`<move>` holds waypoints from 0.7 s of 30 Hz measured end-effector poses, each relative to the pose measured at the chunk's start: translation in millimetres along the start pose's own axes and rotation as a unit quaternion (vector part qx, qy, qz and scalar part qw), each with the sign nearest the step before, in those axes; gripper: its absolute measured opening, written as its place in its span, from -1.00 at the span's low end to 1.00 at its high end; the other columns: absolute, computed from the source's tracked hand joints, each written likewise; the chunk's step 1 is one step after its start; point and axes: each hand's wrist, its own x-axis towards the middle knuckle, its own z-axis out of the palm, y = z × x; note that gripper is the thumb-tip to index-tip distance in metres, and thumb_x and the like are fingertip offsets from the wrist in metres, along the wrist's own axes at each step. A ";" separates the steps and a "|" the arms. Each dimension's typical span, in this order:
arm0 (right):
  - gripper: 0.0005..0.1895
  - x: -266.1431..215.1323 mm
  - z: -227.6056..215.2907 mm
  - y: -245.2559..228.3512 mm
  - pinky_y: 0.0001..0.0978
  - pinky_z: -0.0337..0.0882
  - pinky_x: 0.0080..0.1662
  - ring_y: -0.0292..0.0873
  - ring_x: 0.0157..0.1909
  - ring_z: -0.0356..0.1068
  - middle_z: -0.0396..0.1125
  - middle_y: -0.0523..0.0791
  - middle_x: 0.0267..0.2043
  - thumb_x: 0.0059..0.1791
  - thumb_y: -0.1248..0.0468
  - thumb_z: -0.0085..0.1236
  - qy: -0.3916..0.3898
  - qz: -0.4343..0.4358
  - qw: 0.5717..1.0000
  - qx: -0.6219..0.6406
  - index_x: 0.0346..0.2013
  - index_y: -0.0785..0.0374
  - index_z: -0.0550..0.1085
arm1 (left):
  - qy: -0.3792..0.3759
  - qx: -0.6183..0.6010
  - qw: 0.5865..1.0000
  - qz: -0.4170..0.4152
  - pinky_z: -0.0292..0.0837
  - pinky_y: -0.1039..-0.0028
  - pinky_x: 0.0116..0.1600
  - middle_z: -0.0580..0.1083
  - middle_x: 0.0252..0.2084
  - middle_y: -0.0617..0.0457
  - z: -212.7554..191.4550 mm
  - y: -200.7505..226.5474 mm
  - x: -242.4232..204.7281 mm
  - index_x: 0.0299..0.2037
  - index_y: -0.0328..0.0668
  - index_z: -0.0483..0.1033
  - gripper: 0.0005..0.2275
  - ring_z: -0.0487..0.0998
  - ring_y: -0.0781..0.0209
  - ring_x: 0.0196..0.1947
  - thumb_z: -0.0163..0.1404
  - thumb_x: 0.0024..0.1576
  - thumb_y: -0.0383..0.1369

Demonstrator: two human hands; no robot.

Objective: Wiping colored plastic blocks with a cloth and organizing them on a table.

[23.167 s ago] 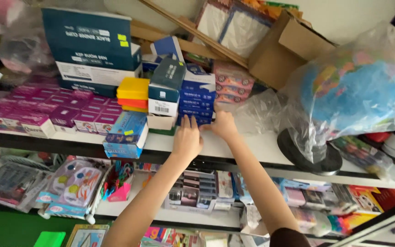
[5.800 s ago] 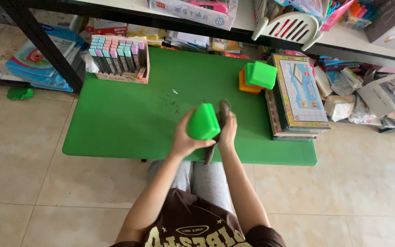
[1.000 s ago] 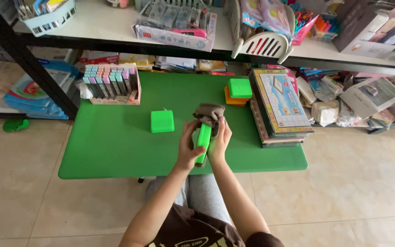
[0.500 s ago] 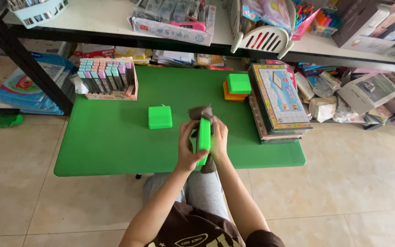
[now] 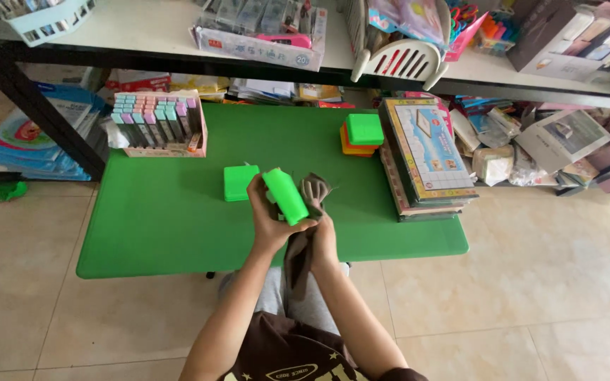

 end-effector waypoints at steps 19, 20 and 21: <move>-0.69 19.0 -32.2 -32.6 -0.51 0.27 -0.37 -0.35 -0.40 0.26 0.34 -0.18 -0.37 0.22 0.18 -0.03 -0.058 -0.139 0.977 -0.152 -0.16 0.42 0.47 | -0.051 -0.112 0.985 -0.120 0.54 0.24 0.18 0.44 0.08 -0.06 6.5 29.8 -9.7 0.23 -0.30 0.25 -0.07 0.54 0.09 0.08 0.42 -0.22 0.13; -0.70 14.9 -27.2 -36.9 -0.50 0.32 -0.33 -0.34 -0.37 0.31 0.37 -0.18 -0.34 0.19 0.18 -0.06 -0.064 -0.141 0.978 -0.143 -0.14 0.40 0.47 | -0.066 -0.101 0.985 -0.123 0.53 0.25 0.19 0.42 0.10 -0.05 7.2 32.4 -11.4 0.26 -0.29 0.23 -0.04 0.52 0.10 0.10 0.39 -0.22 0.17; -0.71 14.8 -19.1 -42.0 -0.49 0.37 -0.30 -0.33 -0.34 0.35 0.39 -0.17 -0.31 0.16 0.18 -0.08 -0.073 -0.144 0.978 -0.133 -0.13 0.39 0.46 | -0.081 -0.090 0.985 -0.124 0.52 0.26 0.20 0.40 0.12 -0.04 7.4 34.0 -8.9 0.28 -0.27 0.20 -0.02 0.50 0.12 0.12 0.37 -0.22 0.21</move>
